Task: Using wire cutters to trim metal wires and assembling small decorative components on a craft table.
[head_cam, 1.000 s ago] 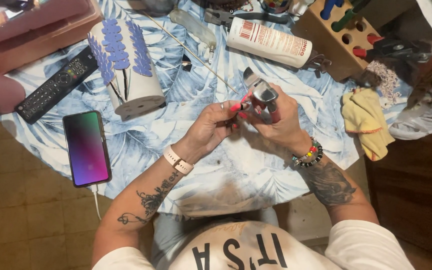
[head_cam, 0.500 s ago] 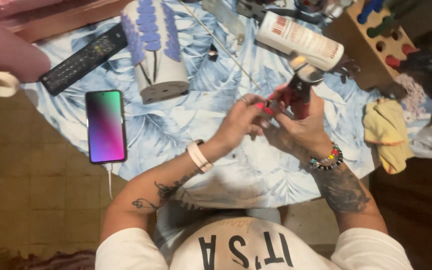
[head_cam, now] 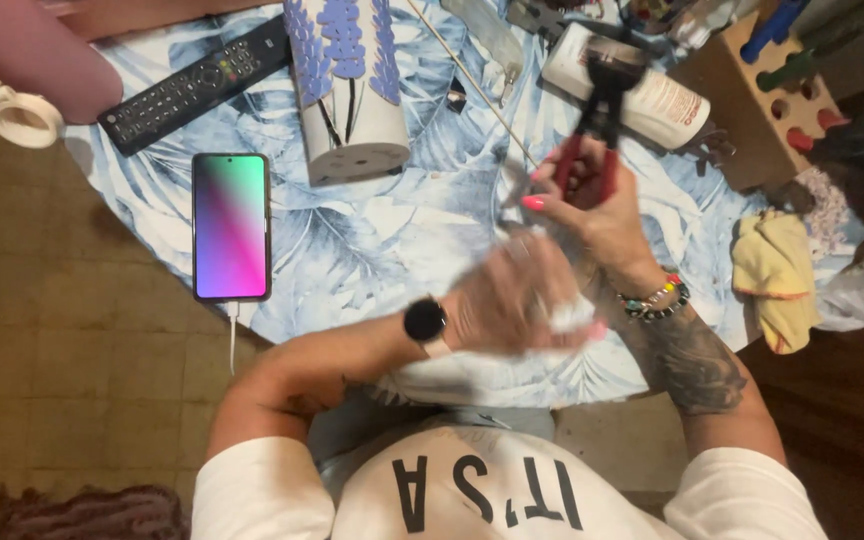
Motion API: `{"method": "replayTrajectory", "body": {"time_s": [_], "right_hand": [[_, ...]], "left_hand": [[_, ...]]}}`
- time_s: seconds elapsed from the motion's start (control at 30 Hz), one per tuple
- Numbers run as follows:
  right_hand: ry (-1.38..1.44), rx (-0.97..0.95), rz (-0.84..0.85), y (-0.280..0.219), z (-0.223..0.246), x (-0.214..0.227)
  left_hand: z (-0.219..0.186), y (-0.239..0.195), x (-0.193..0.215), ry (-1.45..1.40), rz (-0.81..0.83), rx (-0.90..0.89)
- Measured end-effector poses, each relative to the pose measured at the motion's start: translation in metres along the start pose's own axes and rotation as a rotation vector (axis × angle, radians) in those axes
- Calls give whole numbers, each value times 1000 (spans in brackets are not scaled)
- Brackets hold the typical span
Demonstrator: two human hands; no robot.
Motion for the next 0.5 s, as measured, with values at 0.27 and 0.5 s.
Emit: {"method": "replayTrajectory", "body": {"time_s": [0.27,0.5], "right_hand": [[-224,-285,40,35,-13,-62],[-720,-286,-8,48,-20,-67]], "left_hand": [[-35,-21,-22,-22,-82,-525],[-34,-23,-24,-12,-10,-485]]}}
Point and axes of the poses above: each hand's wrist, its own y-axis towards the middle knuckle, its own x-axis out of the back of the hand, z = x × y, the point moved 6 cm from there along y, towards the middle knuckle, and after that the axes turned 10 degrees about -x, right-handed, at the moved point
